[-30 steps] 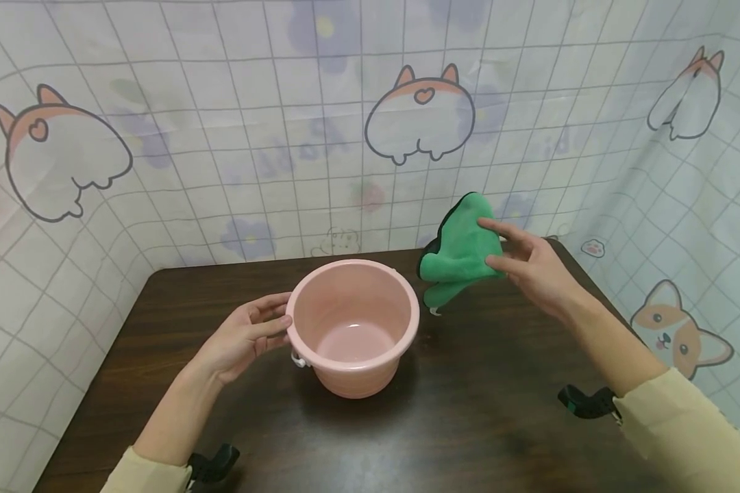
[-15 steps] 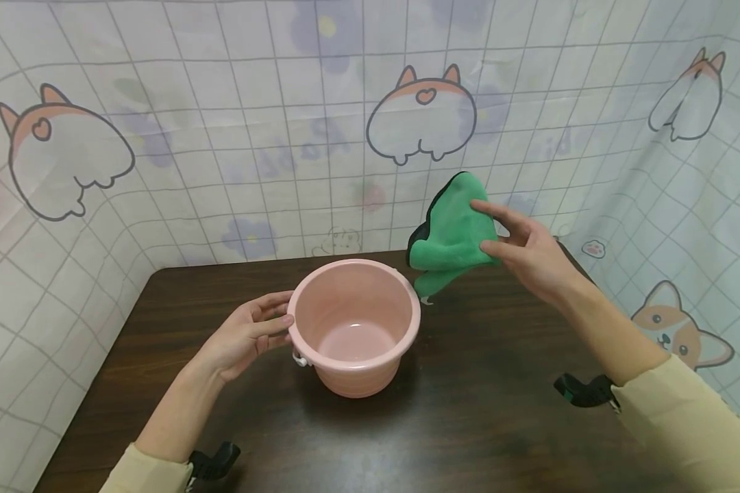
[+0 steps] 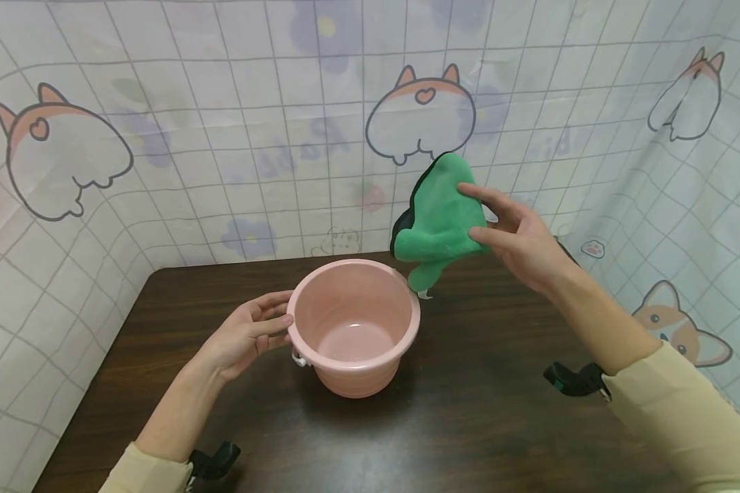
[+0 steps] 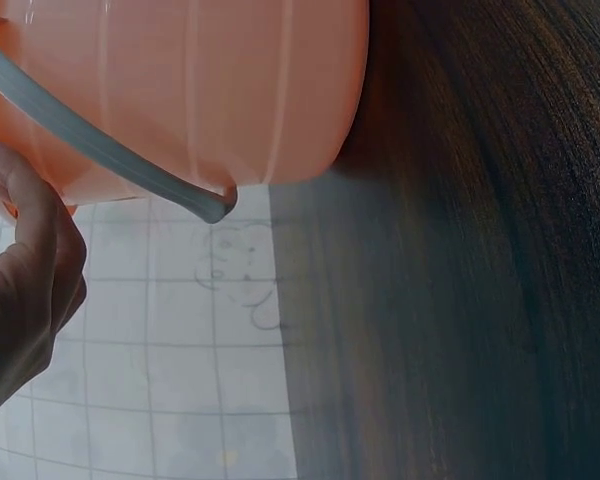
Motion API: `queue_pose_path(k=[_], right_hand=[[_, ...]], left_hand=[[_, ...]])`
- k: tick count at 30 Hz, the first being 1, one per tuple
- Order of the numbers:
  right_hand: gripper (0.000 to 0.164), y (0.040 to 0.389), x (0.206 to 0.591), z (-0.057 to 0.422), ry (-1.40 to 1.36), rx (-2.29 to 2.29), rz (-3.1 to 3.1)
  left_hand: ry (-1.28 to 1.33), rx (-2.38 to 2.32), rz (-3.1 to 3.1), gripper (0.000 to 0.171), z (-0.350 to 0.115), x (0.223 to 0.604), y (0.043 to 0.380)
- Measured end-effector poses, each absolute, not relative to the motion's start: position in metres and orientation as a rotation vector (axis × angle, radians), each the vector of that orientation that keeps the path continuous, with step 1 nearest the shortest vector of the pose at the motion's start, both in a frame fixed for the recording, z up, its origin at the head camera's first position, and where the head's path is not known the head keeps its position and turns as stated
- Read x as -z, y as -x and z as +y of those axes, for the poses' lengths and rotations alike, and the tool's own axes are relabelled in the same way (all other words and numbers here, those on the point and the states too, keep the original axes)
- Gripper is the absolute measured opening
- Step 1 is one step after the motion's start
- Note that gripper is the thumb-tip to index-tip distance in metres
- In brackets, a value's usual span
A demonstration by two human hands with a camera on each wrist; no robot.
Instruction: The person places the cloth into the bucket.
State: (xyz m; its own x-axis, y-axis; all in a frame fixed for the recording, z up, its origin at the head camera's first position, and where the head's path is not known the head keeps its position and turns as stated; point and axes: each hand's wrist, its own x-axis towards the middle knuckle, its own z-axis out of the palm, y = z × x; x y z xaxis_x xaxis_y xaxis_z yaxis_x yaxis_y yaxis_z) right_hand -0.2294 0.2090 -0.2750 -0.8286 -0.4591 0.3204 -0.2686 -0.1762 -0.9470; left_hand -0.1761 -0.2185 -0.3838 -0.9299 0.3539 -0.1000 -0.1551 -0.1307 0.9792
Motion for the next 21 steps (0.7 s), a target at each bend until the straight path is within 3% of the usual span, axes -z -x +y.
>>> queue_pose_path(k=[21], right_hand=[[0.060, 0.229, 0.251, 0.185, 1.044, 2.144, 1.794]], left_hand=[[-0.219, -2.134, 1.800, 0.058, -0.217, 0.384, 0.177]])
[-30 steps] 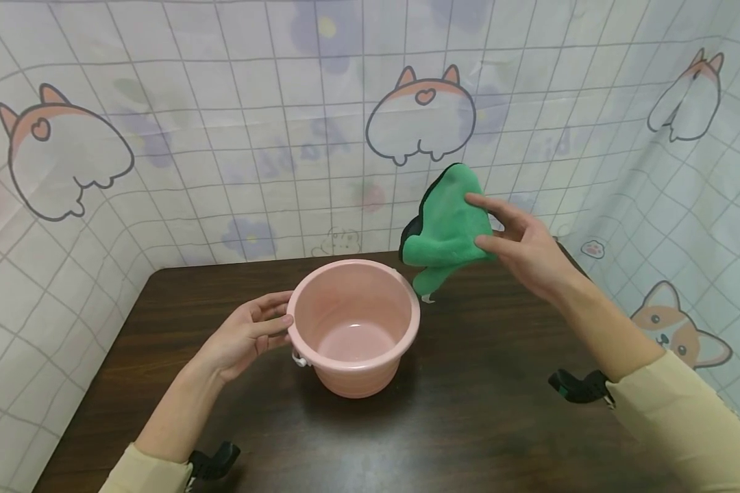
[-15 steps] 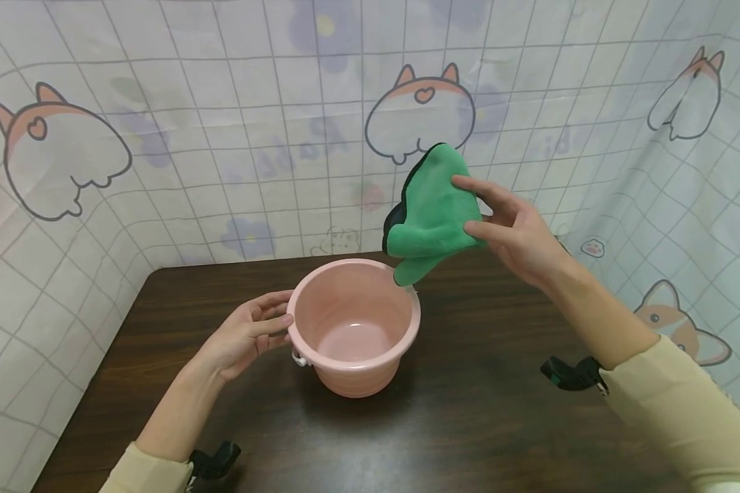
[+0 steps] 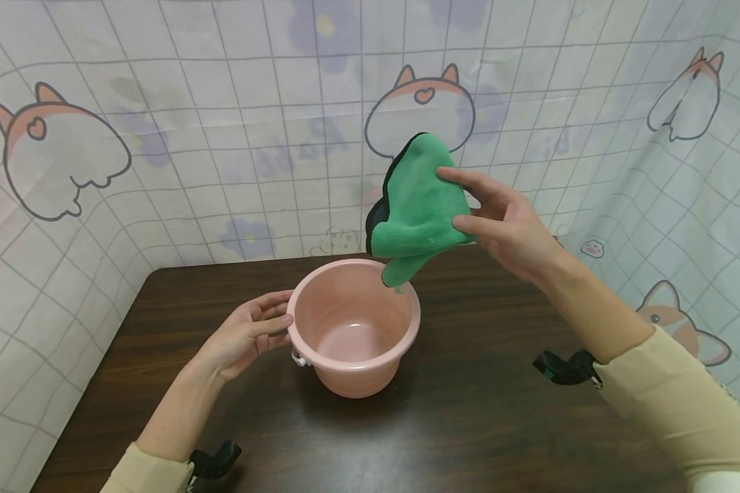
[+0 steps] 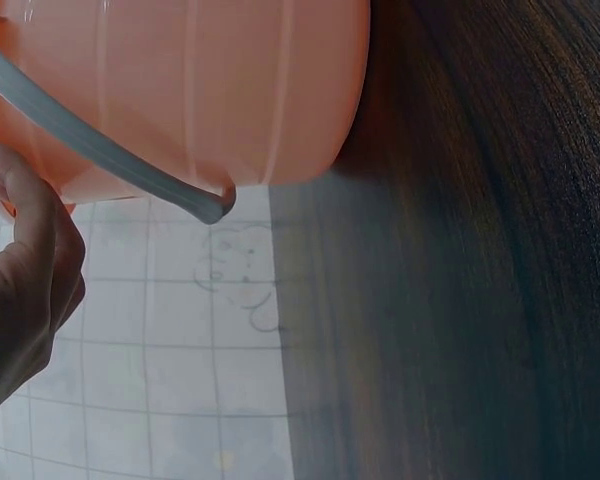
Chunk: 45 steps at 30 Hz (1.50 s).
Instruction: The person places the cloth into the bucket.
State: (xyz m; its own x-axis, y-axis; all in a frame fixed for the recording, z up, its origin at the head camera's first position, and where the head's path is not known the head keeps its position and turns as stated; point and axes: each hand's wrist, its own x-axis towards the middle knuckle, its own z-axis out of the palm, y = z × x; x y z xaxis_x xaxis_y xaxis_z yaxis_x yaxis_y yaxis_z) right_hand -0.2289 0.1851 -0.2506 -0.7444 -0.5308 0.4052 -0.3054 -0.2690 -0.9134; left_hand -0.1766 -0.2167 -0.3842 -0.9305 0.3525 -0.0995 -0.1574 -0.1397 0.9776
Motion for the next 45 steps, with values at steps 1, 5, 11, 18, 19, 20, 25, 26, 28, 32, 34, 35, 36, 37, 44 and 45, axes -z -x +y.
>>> queue_pose_path(k=[1, 5, 11, 18, 19, 20, 25, 26, 28, 32, 34, 35, 36, 37, 44, 45], right_hand=[[0.060, 0.228, 0.250, 0.184, 1.052, 2.145, 1.783], [0.060, 0.227, 0.248, 0.181, 1.083, 2.143, 1.755], [0.060, 0.224, 0.248, 0.176, 1.121, 2.138, 1.735], [0.059, 0.222, 0.249, 0.170, 1.116, 2.122, 1.717], [0.059, 0.221, 0.250, 0.169, 1.115, 2.118, 1.712], [0.059, 0.221, 0.250, 0.168, 1.116, 2.114, 1.707], [0.059, 0.220, 0.253, 0.166, 1.129, 2.092, 1.697], [0.059, 0.220, 0.254, 0.165, 1.132, 2.088, 1.696], [0.059, 0.220, 0.255, 0.164, 1.137, 2.074, 1.693], [0.058, 0.220, 0.259, 0.160, 1.140, 2.045, 1.682], [0.058, 0.220, 0.261, 0.158, 1.144, 2.033, 1.678], [0.058, 0.221, 0.262, 0.157, 1.144, 2.031, 1.675], [0.057, 0.221, 0.263, 0.156, 1.147, 2.031, 1.674], [0.057, 0.221, 0.264, 0.155, 1.149, 2.030, 1.674], [0.057, 0.221, 0.273, 0.149, 1.141, 2.016, 1.667], [0.057, 0.221, 0.274, 0.149, 1.134, 2.009, 1.667]], left_hand=[[-0.221, -2.133, 1.802, 0.058, -0.217, 0.384, 0.177], [-0.225, -2.132, 1.800, 0.058, -0.217, 0.384, 0.177], [-0.231, -2.148, 1.777, 0.058, -0.217, 0.385, 0.177], [-0.228, -2.143, 1.789, 0.058, -0.218, 0.385, 0.177], [-0.226, -2.140, 1.792, 0.058, -0.218, 0.385, 0.177], [-0.224, -2.139, 1.792, 0.058, -0.218, 0.385, 0.177], [-0.226, -2.140, 1.785, 0.059, -0.218, 0.384, 0.177], [-0.227, -2.141, 1.782, 0.059, -0.218, 0.384, 0.177], [-0.229, -2.142, 1.779, 0.059, -0.218, 0.384, 0.177], [-0.226, -2.141, 1.777, 0.058, -0.217, 0.385, 0.178], [-0.224, -2.139, 1.782, 0.058, -0.217, 0.385, 0.178], [-0.221, -2.137, 1.785, 0.058, -0.217, 0.385, 0.178], [-0.218, -2.134, 1.790, 0.058, -0.217, 0.385, 0.178], [-0.215, -2.131, 1.794, 0.058, -0.217, 0.385, 0.178], [-0.204, -2.124, 1.805, 0.059, -0.217, 0.384, 0.178], [-0.206, -2.125, 1.805, 0.059, -0.217, 0.384, 0.178]])
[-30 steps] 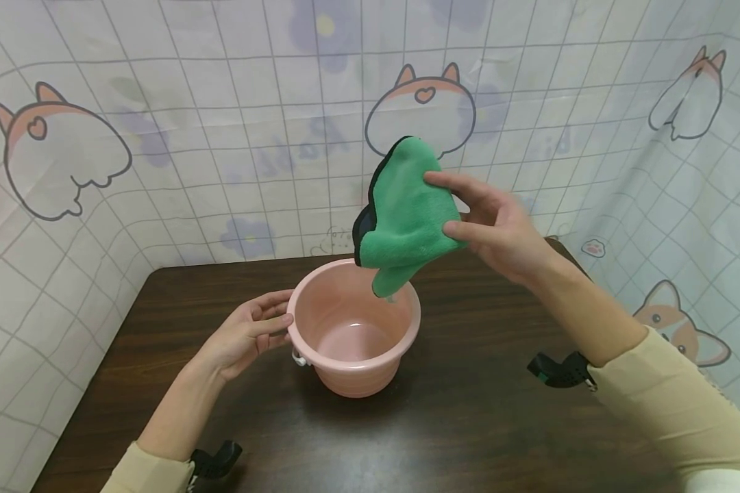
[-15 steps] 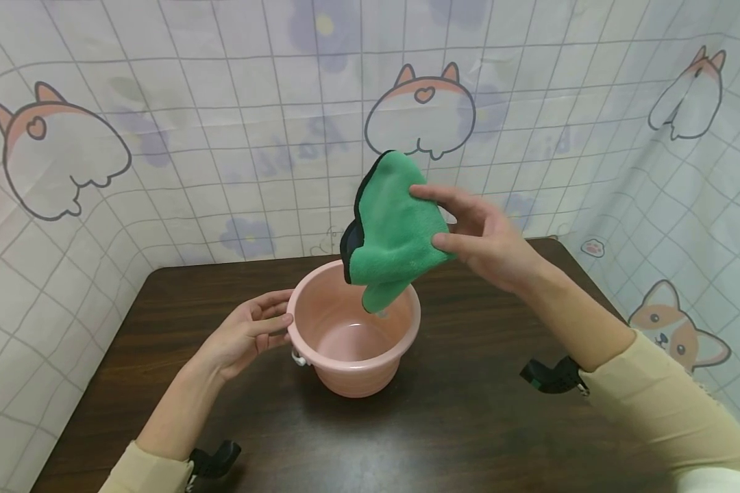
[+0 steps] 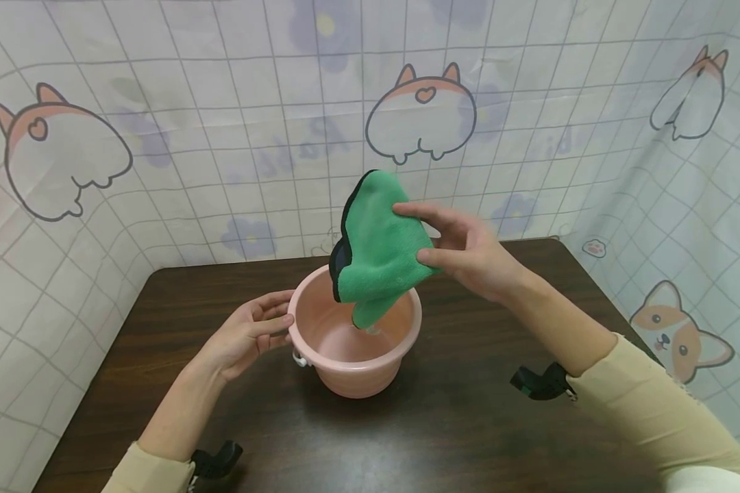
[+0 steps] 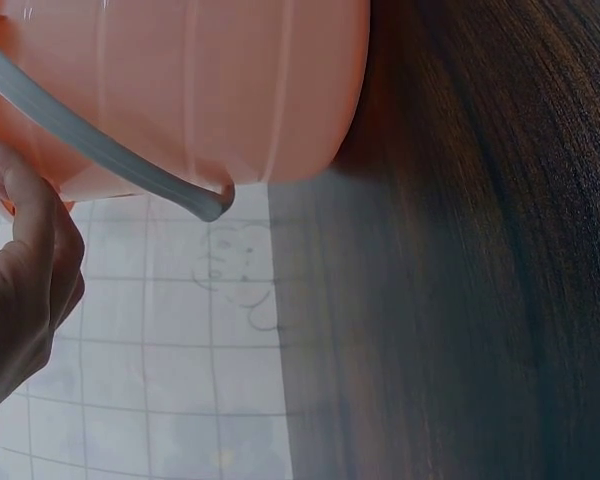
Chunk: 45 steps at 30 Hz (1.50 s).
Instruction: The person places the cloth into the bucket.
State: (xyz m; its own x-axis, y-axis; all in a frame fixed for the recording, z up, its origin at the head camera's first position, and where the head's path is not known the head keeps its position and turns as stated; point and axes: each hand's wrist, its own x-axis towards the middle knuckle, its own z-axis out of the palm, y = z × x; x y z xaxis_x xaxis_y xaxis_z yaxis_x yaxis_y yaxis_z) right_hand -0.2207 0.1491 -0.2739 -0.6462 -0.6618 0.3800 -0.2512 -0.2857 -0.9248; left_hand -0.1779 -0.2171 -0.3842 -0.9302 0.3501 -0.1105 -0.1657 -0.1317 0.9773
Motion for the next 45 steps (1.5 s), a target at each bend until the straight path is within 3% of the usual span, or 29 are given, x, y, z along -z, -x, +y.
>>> queue_pose_path(k=[45], right_hand=[[0.062, 0.228, 0.338, 0.139, 0.878, 1.871, 1.713]], left_hand=[[-0.211, -2.125, 1.812, 0.059, -0.218, 0.386, 0.178]])
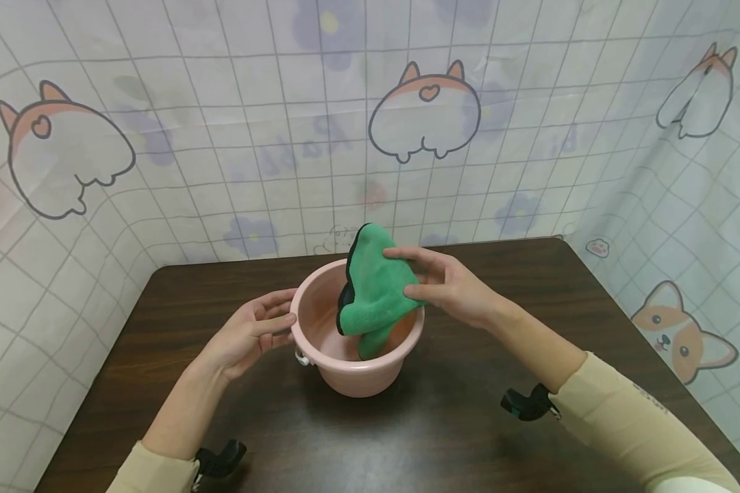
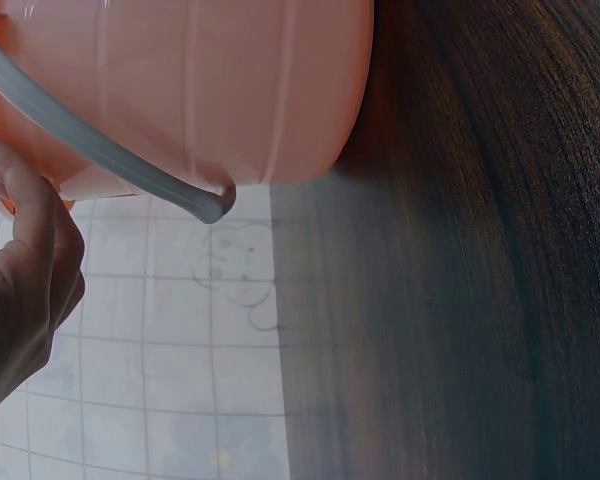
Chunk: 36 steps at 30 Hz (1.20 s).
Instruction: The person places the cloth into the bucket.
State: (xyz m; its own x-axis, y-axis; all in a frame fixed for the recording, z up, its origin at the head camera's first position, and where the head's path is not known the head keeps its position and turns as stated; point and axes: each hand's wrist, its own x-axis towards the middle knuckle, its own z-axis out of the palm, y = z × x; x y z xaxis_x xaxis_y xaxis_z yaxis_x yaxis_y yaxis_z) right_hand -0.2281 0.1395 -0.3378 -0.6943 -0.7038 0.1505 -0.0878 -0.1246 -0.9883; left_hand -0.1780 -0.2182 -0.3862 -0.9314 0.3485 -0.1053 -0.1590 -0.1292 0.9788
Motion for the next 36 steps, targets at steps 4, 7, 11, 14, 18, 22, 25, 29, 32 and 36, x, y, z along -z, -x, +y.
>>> queue_pose_path(k=[4, 7, 11, 14, 18, 22, 25, 29, 32, 36], right_hand=[[0.062, 0.230, 0.339, 0.139, 0.877, 1.836, 1.744], [0.061, 0.231, 0.341, 0.138, 0.877, 1.813, 1.769], [0.058, 0.231, 0.342, 0.138, 0.871, 1.774, 1.826], [0.054, 0.230, 0.342, 0.138, 0.863, 1.730, 1.883], [0.047, 0.230, 0.341, 0.136, 0.844, 1.672, 1.937], [0.040, 0.229, 0.339, 0.134, 0.857, 1.591, 2.007], [0.034, 0.230, 0.338, 0.131, 0.891, 1.529, 2.053], [0.028, 0.229, 0.336, 0.129, 0.920, 1.470, 2.096], [0.026, 0.228, 0.336, 0.127, 0.937, 1.441, 2.128], [0.027, 0.226, 0.336, 0.126, 0.972, 1.419, 2.162]], left_hand=[[-0.216, -2.122, 1.818, 0.059, -0.218, 0.386, 0.178], [-0.214, -2.123, 1.821, 0.059, -0.218, 0.386, 0.178], [-0.212, -2.124, 1.822, 0.059, -0.218, 0.386, 0.178], [-0.207, -2.123, 1.821, 0.060, -0.218, 0.385, 0.178], [-0.206, -2.121, 1.824, 0.060, -0.218, 0.385, 0.178], [-0.216, -2.119, 1.823, 0.060, -0.218, 0.384, 0.177], [-0.221, -2.123, 1.818, 0.059, -0.218, 0.384, 0.177], [-0.217, -2.131, 1.809, 0.059, -0.218, 0.385, 0.177], [-0.214, -2.133, 1.809, 0.059, -0.218, 0.385, 0.177], [-0.211, -2.131, 1.813, 0.059, -0.218, 0.385, 0.177]])
